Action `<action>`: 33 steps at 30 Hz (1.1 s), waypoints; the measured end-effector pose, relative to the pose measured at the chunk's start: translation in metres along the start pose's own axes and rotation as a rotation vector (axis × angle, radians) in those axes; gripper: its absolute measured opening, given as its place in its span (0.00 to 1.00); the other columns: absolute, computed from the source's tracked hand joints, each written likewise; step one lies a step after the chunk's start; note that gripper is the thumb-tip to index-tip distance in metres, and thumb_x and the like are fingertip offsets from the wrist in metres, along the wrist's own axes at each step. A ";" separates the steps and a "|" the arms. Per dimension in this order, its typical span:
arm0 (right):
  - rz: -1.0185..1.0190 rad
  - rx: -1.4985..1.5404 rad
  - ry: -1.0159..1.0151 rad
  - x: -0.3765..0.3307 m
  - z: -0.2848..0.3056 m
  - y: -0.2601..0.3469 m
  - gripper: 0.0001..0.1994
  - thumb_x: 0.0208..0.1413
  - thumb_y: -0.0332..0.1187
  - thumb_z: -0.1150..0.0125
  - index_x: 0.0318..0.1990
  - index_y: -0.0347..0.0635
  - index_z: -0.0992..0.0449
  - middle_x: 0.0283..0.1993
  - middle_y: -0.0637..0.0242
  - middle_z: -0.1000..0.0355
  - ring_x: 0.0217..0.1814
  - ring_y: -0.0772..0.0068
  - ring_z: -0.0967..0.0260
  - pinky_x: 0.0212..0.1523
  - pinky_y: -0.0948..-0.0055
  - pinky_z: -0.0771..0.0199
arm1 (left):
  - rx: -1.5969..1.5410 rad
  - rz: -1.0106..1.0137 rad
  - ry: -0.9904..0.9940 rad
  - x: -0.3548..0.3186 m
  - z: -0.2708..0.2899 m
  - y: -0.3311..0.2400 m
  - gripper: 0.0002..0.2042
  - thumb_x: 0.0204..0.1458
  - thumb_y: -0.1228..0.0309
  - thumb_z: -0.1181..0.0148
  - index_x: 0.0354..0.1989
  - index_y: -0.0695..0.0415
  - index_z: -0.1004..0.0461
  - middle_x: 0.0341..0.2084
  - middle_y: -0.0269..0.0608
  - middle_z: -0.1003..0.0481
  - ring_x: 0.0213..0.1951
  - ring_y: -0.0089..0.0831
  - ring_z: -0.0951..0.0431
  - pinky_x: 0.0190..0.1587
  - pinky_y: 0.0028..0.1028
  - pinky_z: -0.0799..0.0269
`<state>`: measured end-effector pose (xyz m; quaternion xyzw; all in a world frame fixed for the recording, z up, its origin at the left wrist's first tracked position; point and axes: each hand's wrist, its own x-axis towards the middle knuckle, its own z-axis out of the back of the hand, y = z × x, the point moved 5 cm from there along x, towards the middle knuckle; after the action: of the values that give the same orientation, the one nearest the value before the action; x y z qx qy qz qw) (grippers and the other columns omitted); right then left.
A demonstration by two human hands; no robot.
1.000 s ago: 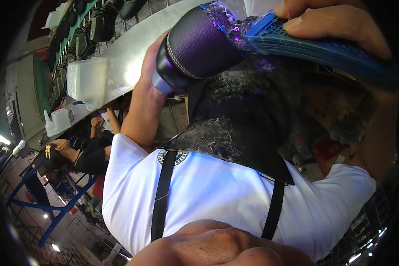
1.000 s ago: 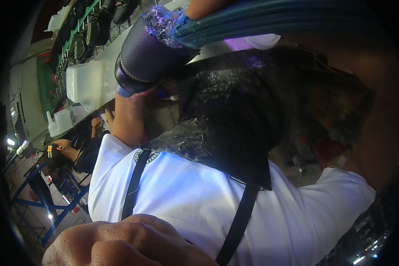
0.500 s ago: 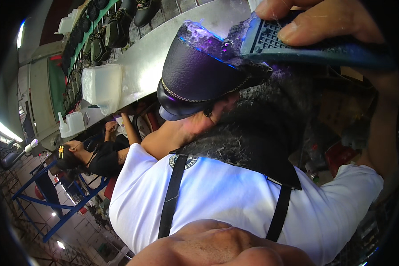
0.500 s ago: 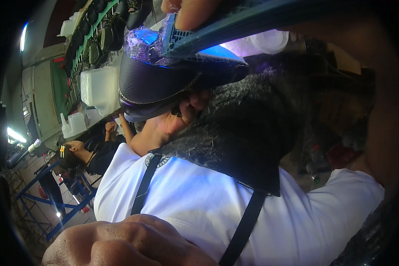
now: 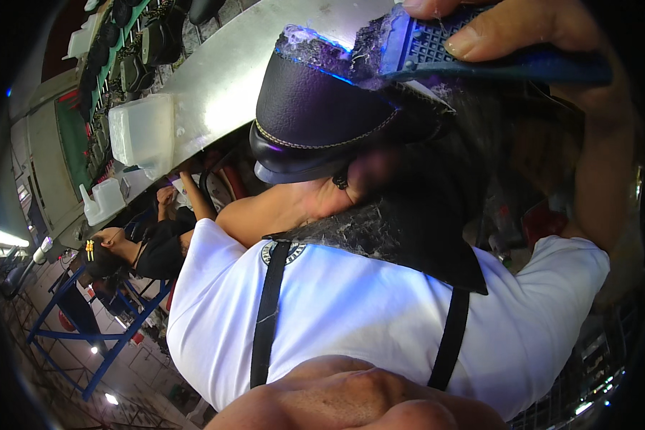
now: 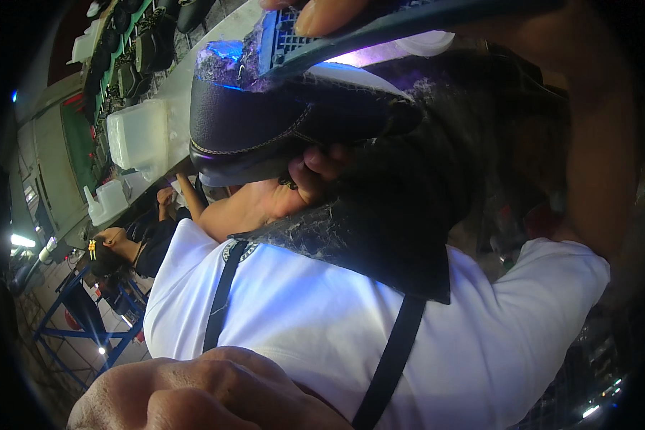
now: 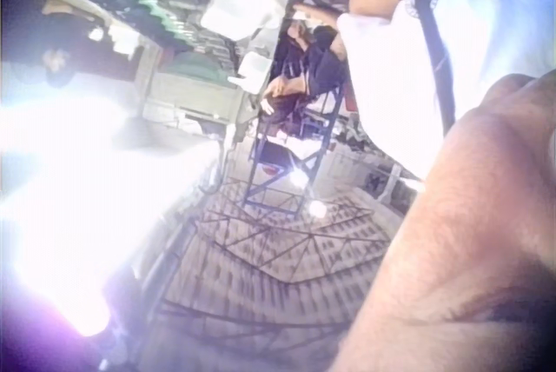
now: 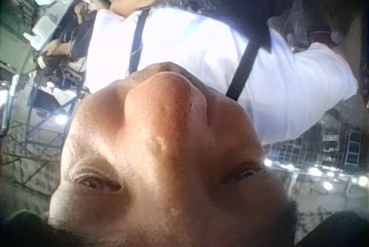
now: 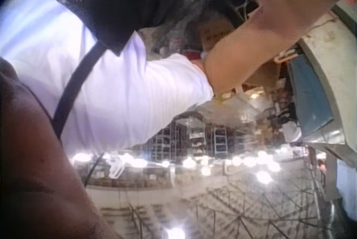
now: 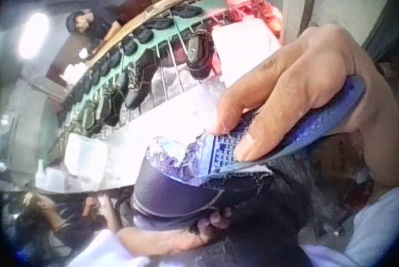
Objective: The person scrubs the sole and sides of a black shoe with a brush, repeatedly dipping the brush into a white container of liquid. They rotate the shoe to clean different areas and continue scrubbing throughout the clip.
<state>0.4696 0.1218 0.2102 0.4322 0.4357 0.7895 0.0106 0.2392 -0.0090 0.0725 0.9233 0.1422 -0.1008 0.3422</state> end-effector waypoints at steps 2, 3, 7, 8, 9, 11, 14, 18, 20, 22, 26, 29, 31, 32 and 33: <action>0.049 -0.012 -0.003 -0.007 0.000 -0.009 0.11 0.60 0.31 0.31 0.43 0.31 0.13 0.50 0.39 0.21 0.49 0.49 0.18 0.56 0.65 0.20 | -0.010 0.014 -0.003 0.001 0.001 0.001 0.23 0.69 0.56 0.51 0.61 0.64 0.33 0.50 0.59 0.26 0.46 0.46 0.17 0.41 0.42 0.11; 0.027 -0.027 -0.010 -0.011 0.001 -0.009 0.10 0.59 0.30 0.30 0.42 0.31 0.13 0.49 0.39 0.20 0.48 0.49 0.18 0.55 0.65 0.20 | -0.019 0.021 -0.004 0.002 0.001 0.001 0.23 0.69 0.56 0.51 0.61 0.64 0.33 0.50 0.59 0.26 0.46 0.47 0.17 0.41 0.42 0.11; -0.164 -0.077 -0.056 -0.010 -0.005 0.005 0.08 0.54 0.26 0.27 0.40 0.31 0.13 0.47 0.40 0.19 0.46 0.51 0.17 0.52 0.67 0.19 | -0.050 -0.002 -0.046 0.001 0.005 0.003 0.25 0.69 0.54 0.50 0.63 0.63 0.35 0.50 0.57 0.30 0.47 0.47 0.20 0.38 0.38 0.11; -0.241 -0.078 -0.061 -0.007 -0.006 0.011 0.07 0.53 0.24 0.27 0.39 0.31 0.13 0.47 0.40 0.19 0.46 0.51 0.17 0.52 0.68 0.19 | -0.047 -0.017 -0.042 0.000 0.006 0.003 0.26 0.68 0.55 0.49 0.64 0.64 0.38 0.49 0.57 0.32 0.45 0.45 0.21 0.37 0.36 0.12; -0.269 -0.075 -0.067 -0.008 -0.007 0.009 0.07 0.53 0.23 0.27 0.39 0.31 0.13 0.47 0.40 0.19 0.45 0.52 0.17 0.51 0.68 0.19 | -0.043 -0.034 -0.037 -0.001 0.007 0.002 0.28 0.67 0.56 0.49 0.66 0.65 0.41 0.49 0.57 0.34 0.43 0.43 0.22 0.37 0.34 0.13; -0.294 -0.082 -0.092 -0.016 -0.009 0.007 0.07 0.52 0.22 0.27 0.39 0.30 0.13 0.46 0.39 0.19 0.44 0.52 0.17 0.51 0.69 0.18 | -0.030 -0.023 -0.045 -0.001 0.007 0.003 0.28 0.67 0.56 0.48 0.66 0.65 0.41 0.49 0.57 0.34 0.43 0.42 0.22 0.36 0.33 0.13; -0.255 -0.017 -0.107 -0.024 -0.011 0.001 0.08 0.52 0.22 0.27 0.39 0.30 0.13 0.46 0.38 0.19 0.44 0.52 0.16 0.50 0.69 0.18 | -0.007 0.003 -0.069 -0.002 0.004 0.004 0.23 0.69 0.56 0.49 0.61 0.64 0.34 0.49 0.55 0.30 0.44 0.41 0.19 0.36 0.34 0.11; -0.222 0.010 -0.054 -0.016 -0.012 0.006 0.08 0.53 0.24 0.27 0.40 0.29 0.13 0.46 0.38 0.19 0.44 0.51 0.16 0.51 0.69 0.18 | 0.036 -0.002 -0.096 -0.002 0.004 0.003 0.23 0.69 0.56 0.51 0.60 0.66 0.34 0.46 0.54 0.29 0.41 0.37 0.19 0.31 0.29 0.11; 0.123 0.001 -0.007 -0.046 -0.011 -0.028 0.08 0.54 0.24 0.28 0.40 0.29 0.14 0.46 0.38 0.19 0.45 0.50 0.16 0.52 0.68 0.19 | 0.027 0.051 -0.088 0.003 0.005 0.003 0.23 0.67 0.58 0.48 0.60 0.66 0.34 0.46 0.53 0.29 0.42 0.38 0.19 0.34 0.30 0.12; 0.225 0.043 0.035 -0.049 -0.014 -0.043 0.09 0.54 0.24 0.28 0.40 0.28 0.14 0.46 0.38 0.20 0.46 0.51 0.16 0.52 0.68 0.18 | 0.008 -0.006 -0.054 -0.005 0.009 0.004 0.23 0.66 0.60 0.46 0.61 0.66 0.34 0.47 0.53 0.29 0.43 0.38 0.20 0.36 0.30 0.13; -0.259 -0.076 0.150 -0.028 -0.013 0.013 0.09 0.60 0.30 0.34 0.42 0.32 0.17 0.51 0.40 0.22 0.50 0.50 0.18 0.51 0.65 0.17 | -0.001 0.036 -0.026 -0.002 0.009 0.003 0.24 0.63 0.62 0.43 0.61 0.65 0.34 0.48 0.52 0.28 0.45 0.39 0.20 0.39 0.32 0.14; -0.343 -0.095 0.225 -0.031 -0.017 0.015 0.08 0.62 0.31 0.37 0.41 0.34 0.18 0.54 0.40 0.23 0.53 0.49 0.19 0.51 0.65 0.16 | 0.027 0.027 -0.002 -0.005 0.009 0.003 0.24 0.61 0.64 0.41 0.62 0.65 0.34 0.49 0.52 0.28 0.46 0.39 0.20 0.41 0.33 0.15; -0.394 -0.071 0.169 -0.049 -0.016 0.017 0.07 0.61 0.29 0.36 0.41 0.35 0.17 0.54 0.40 0.23 0.53 0.49 0.19 0.53 0.64 0.17 | 0.072 0.033 0.009 -0.007 0.005 0.001 0.25 0.59 0.65 0.40 0.62 0.65 0.34 0.49 0.51 0.28 0.47 0.40 0.21 0.43 0.34 0.15; -0.393 -0.047 0.125 -0.060 -0.013 0.016 0.06 0.60 0.27 0.35 0.42 0.35 0.17 0.54 0.41 0.22 0.53 0.49 0.19 0.53 0.63 0.17 | 0.112 0.020 0.020 -0.008 0.001 0.000 0.26 0.58 0.66 0.39 0.62 0.64 0.34 0.49 0.51 0.28 0.47 0.40 0.21 0.44 0.34 0.16; -0.413 -0.001 0.045 -0.069 -0.013 0.017 0.08 0.59 0.25 0.35 0.44 0.36 0.16 0.52 0.42 0.21 0.52 0.50 0.19 0.54 0.62 0.17 | 0.159 0.004 0.027 -0.012 -0.004 -0.003 0.26 0.58 0.66 0.38 0.62 0.64 0.34 0.50 0.51 0.28 0.48 0.40 0.21 0.44 0.35 0.16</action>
<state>0.5096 0.0751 0.1720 0.3157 0.5149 0.7802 0.1625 0.2277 -0.0064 0.0769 0.9492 0.1365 -0.0984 0.2660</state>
